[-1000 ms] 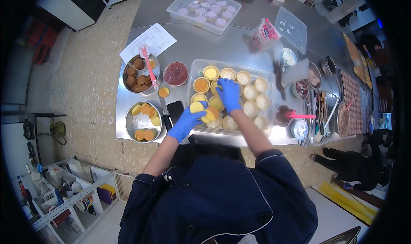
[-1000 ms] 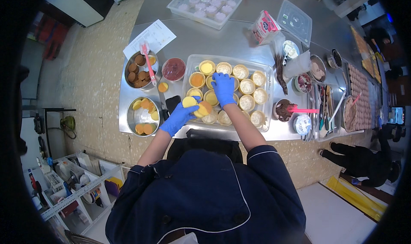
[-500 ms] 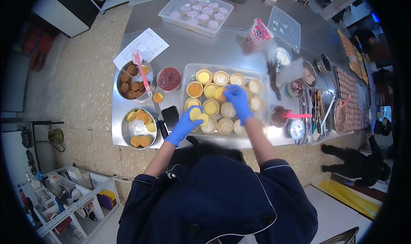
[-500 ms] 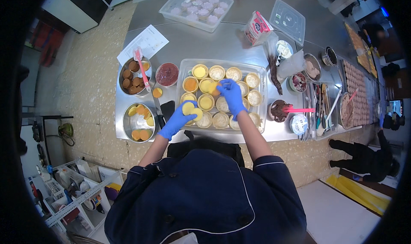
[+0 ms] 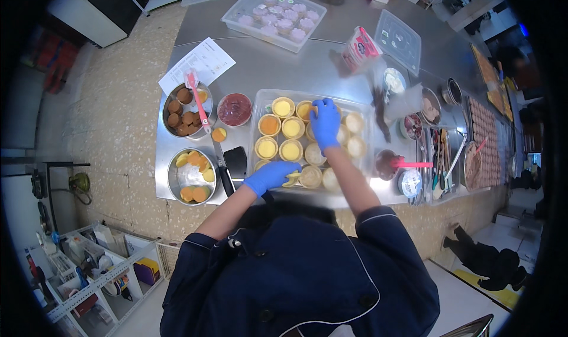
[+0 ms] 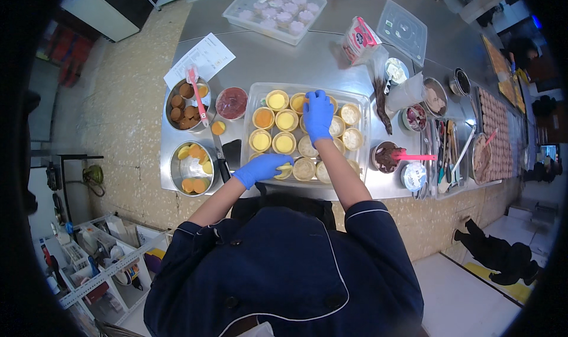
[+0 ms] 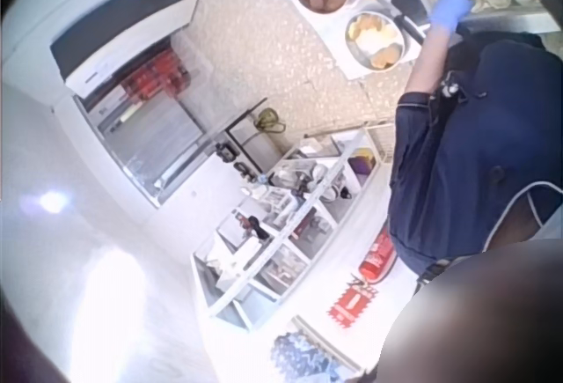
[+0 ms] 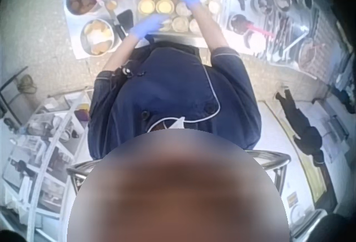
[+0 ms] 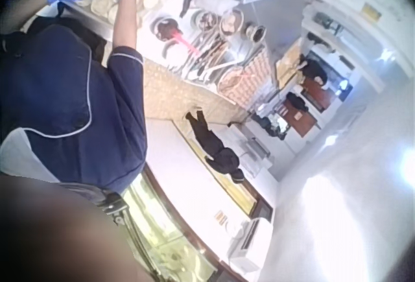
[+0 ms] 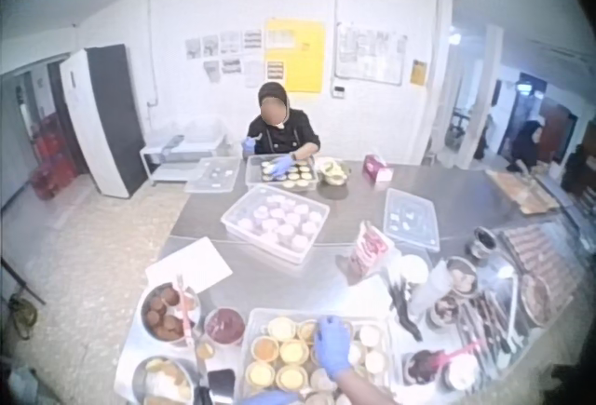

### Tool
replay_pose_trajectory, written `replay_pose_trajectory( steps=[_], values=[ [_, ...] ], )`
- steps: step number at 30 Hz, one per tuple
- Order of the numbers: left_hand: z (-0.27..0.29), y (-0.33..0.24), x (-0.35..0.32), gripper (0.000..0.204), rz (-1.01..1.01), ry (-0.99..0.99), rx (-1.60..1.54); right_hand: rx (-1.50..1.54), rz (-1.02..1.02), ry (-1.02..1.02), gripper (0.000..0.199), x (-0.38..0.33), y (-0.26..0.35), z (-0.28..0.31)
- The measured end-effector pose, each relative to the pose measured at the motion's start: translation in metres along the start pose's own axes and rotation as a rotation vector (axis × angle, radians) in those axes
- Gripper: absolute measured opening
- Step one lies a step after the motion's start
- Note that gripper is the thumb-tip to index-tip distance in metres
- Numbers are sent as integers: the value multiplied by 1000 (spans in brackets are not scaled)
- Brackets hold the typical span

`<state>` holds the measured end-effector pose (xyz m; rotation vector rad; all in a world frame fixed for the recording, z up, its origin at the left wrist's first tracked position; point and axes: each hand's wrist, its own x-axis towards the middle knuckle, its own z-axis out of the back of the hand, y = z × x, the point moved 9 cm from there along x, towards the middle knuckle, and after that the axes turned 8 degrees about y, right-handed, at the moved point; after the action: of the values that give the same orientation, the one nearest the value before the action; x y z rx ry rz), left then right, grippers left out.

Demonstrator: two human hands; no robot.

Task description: The person slices yellow sponge cakes into thin rounds and places them into tartlet shells. Then the person spoons red jam into each filled shell. The finished tartlets remain in a clear tray on the counter.

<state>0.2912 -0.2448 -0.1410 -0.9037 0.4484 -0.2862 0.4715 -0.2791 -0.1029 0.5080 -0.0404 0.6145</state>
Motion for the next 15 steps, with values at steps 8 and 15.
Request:
replay_pose_trajectory(
  steps=[8, 15],
  values=[
    [34, -33, -18, 52, -31, -259, 219, 587, -110, 109, 16, -71, -4, 31],
    [61, 4, -42, 37, 111, -360, -385, 251, 295, 562, 20, -125, 54, 12]
  ],
)
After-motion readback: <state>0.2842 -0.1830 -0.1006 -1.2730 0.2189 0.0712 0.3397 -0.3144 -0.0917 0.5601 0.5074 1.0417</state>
